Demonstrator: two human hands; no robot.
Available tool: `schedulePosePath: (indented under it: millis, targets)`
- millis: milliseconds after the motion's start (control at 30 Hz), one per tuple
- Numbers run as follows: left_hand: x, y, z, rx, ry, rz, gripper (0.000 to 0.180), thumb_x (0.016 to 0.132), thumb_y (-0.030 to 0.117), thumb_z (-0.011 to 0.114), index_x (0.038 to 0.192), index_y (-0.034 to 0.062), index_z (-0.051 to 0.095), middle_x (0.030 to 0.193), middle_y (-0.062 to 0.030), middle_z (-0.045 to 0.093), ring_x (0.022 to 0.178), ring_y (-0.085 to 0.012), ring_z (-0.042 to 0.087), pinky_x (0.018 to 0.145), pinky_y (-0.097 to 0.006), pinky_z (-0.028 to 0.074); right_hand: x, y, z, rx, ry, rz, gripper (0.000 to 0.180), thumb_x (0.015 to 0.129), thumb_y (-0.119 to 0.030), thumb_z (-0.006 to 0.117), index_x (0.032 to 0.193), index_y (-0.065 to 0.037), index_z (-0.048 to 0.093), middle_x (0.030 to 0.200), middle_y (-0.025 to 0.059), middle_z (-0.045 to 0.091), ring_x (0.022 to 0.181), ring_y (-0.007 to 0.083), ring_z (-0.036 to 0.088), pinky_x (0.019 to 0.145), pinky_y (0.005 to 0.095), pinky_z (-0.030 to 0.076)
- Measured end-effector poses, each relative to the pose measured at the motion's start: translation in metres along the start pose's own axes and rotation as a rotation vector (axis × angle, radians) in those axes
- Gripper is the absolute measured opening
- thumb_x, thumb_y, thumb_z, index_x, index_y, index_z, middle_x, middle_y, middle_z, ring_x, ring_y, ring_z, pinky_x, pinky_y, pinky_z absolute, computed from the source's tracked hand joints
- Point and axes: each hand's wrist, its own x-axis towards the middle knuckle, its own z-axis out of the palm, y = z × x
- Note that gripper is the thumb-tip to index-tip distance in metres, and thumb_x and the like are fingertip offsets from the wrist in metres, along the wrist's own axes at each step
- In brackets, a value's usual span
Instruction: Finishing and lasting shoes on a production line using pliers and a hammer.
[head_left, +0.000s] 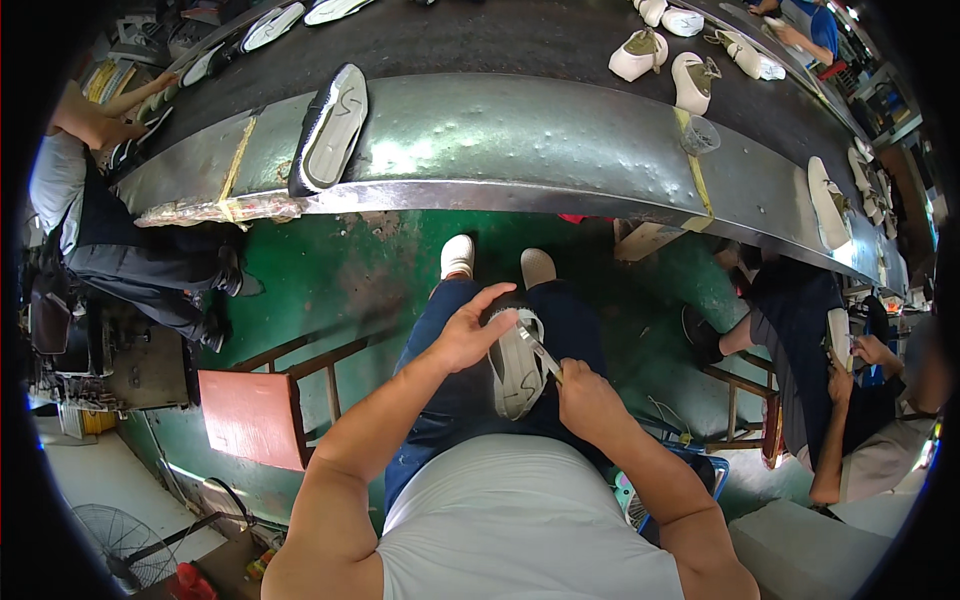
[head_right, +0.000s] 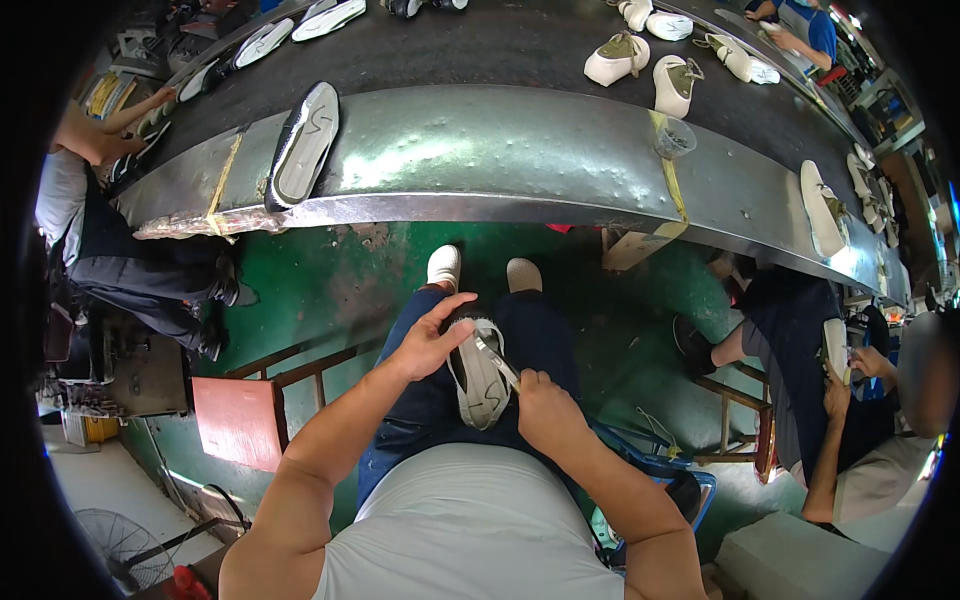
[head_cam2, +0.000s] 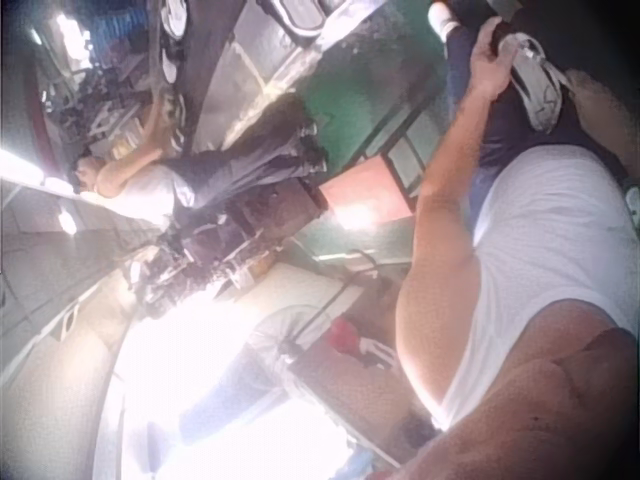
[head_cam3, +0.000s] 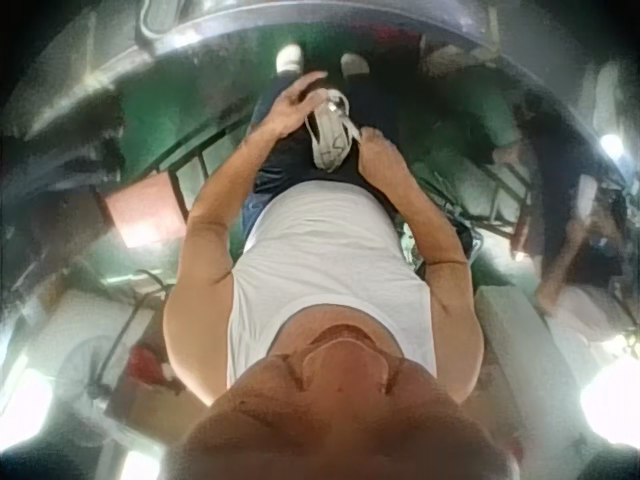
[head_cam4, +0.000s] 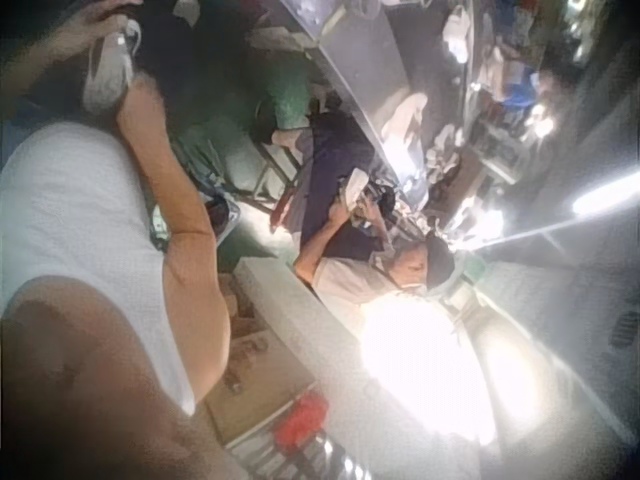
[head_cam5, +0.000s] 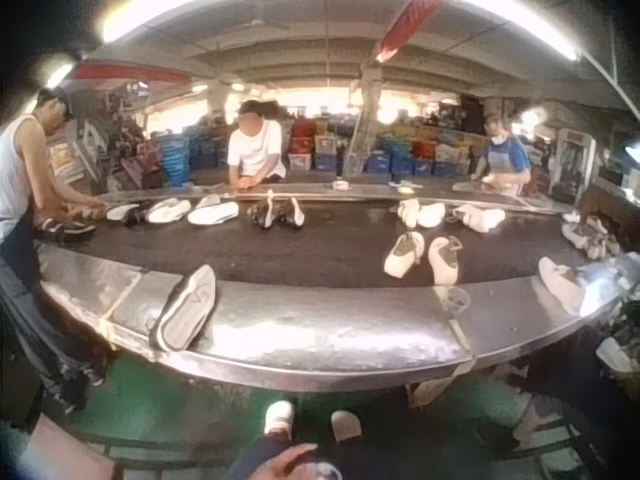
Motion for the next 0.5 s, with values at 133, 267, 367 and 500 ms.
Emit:
schedulePosePath:
  millis: [133, 267, 367, 500]
  targets:
    - [0.009, -0.011, 0.0, -0.026, 0.03, -0.02, 0.047, 0.097, 0.009, 0.064, 0.141, 0.0114, 0.051, 0.119, -0.0031, 0.06, 0.106, -0.0105, 0.057, 0.094, -0.026, 0.047, 0.0, 0.01, -0.008, 0.097, 0.024, -0.093, 0.015, 0.092, -0.009, 0.059, 0.102, 0.002, 0.056, 0.09, 0.0247, 0.065, 0.081, 0.0432, 0.065, 0.073, 0.0482, 0.054]
    - [0.008, 0.0, 0.003, 0.043, -0.003, 0.082, 0.048, 0.095, 0.004, 0.064, 0.141, 0.0096, 0.051, 0.115, -0.0018, 0.061, 0.105, -0.0097, 0.057, 0.094, -0.026, 0.047, -0.012, 0.005, -0.047, 0.682, -0.322, 0.144, 0.016, 0.096, -0.012, 0.055, 0.102, 0.003, 0.056, 0.088, 0.0247, 0.066, 0.079, 0.0421, 0.064, 0.071, 0.0459, 0.052]
    - [0.007, 0.003, 0.007, 0.081, -0.041, 0.08, 0.051, 0.094, 0.002, 0.065, 0.142, 0.0088, 0.05, 0.115, -0.0006, 0.061, 0.106, -0.0093, 0.056, 0.095, -0.026, 0.047, -0.01, -0.012, -0.039, 0.522, 0.188, -0.158, 0.023, 0.099, -0.018, 0.053, 0.102, 0.004, 0.056, 0.087, 0.0251, 0.065, 0.08, 0.0446, 0.063, 0.073, 0.0461, 0.051]
    - [0.014, 0.009, 0.009, 0.335, -0.077, 0.057, 0.06, 0.09, -0.001, 0.067, 0.146, 0.0078, 0.045, 0.119, -0.0026, 0.061, 0.109, -0.0115, 0.057, 0.098, -0.028, 0.046, 0.029, 0.006, -0.021, 0.242, 0.09, -0.098, 0.03, 0.101, -0.024, 0.052, 0.108, 0.005, 0.056, 0.087, 0.0229, 0.065, 0.084, 0.0445, 0.065, 0.078, 0.0456, 0.051]
